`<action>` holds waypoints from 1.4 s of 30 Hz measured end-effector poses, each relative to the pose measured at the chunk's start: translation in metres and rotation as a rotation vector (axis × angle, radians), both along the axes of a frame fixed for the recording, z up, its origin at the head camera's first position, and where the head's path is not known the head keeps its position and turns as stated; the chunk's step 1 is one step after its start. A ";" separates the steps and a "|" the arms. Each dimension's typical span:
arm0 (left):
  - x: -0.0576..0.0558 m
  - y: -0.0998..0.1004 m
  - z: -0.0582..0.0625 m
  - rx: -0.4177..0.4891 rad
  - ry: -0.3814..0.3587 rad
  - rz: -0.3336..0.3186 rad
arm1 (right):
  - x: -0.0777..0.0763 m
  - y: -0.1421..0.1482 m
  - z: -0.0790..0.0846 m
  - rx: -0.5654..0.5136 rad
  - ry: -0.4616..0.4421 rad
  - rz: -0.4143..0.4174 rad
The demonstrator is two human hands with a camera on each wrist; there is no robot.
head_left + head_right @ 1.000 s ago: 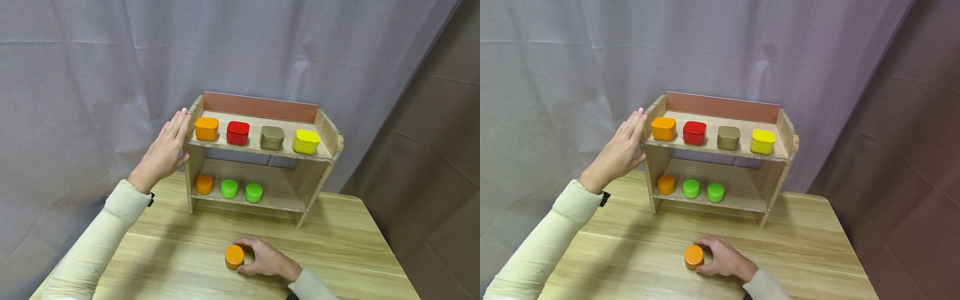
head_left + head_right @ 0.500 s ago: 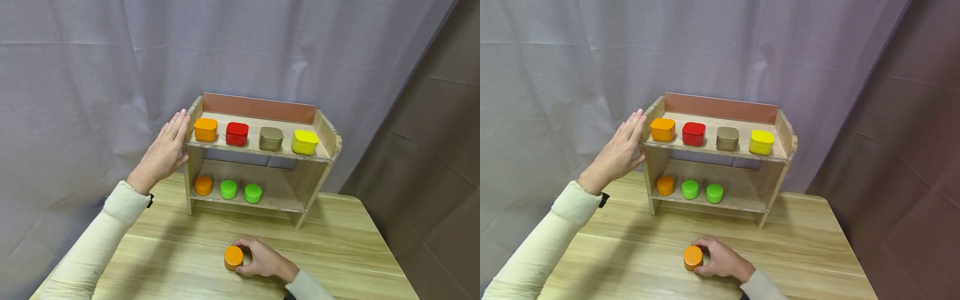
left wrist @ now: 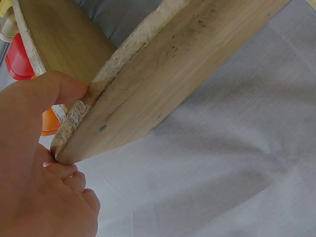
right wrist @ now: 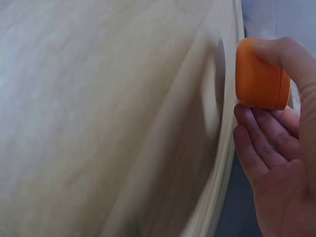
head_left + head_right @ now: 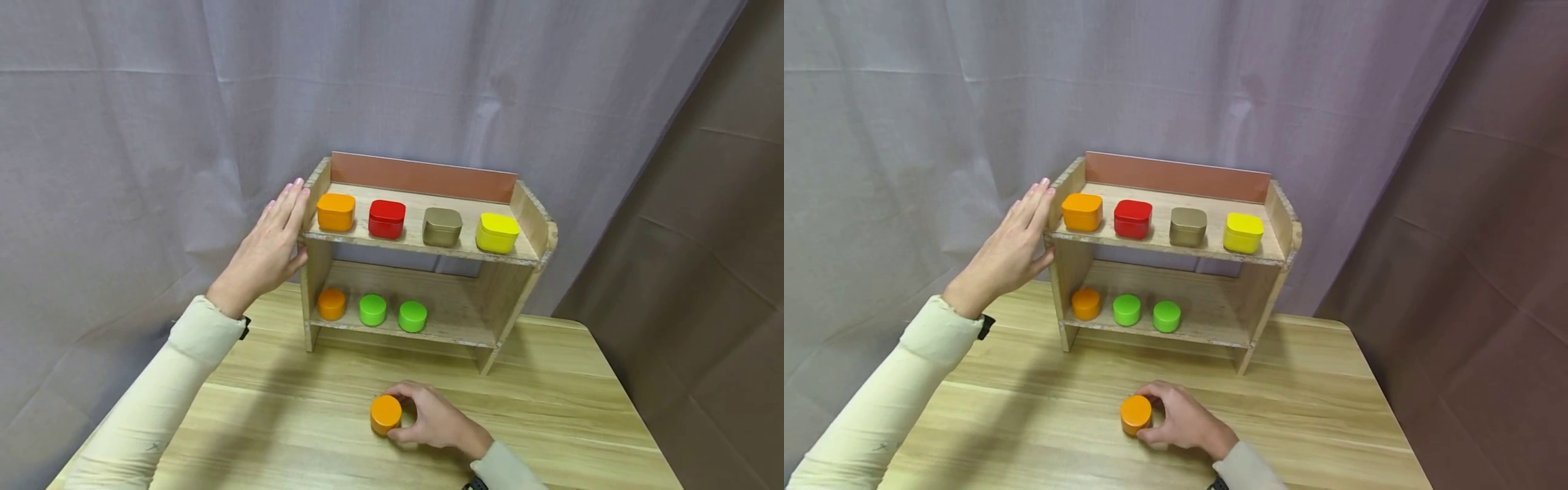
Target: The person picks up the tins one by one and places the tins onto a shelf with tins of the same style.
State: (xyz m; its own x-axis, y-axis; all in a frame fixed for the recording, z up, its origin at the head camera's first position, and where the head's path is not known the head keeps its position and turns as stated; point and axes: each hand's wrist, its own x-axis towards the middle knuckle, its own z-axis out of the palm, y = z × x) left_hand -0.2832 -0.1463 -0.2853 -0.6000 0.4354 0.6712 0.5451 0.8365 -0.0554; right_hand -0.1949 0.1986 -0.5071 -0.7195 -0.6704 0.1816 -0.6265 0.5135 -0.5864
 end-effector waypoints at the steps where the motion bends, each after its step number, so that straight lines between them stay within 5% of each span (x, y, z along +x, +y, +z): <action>1: 0.000 0.000 0.000 0.000 0.000 0.000 | 0.000 0.001 0.001 -0.002 -0.007 -0.002; 42: 0.000 0.000 0.000 -0.007 0.004 0.005 | -0.014 0.057 0.032 -0.045 0.053 -0.119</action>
State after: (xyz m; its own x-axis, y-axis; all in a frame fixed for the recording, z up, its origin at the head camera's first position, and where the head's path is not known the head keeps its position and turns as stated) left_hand -0.2832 -0.1462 -0.2851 -0.5996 0.4372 0.6703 0.5405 0.8389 -0.0637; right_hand -0.2086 0.2553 -0.4754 -0.7821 -0.5710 0.2497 -0.5935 0.5602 -0.5779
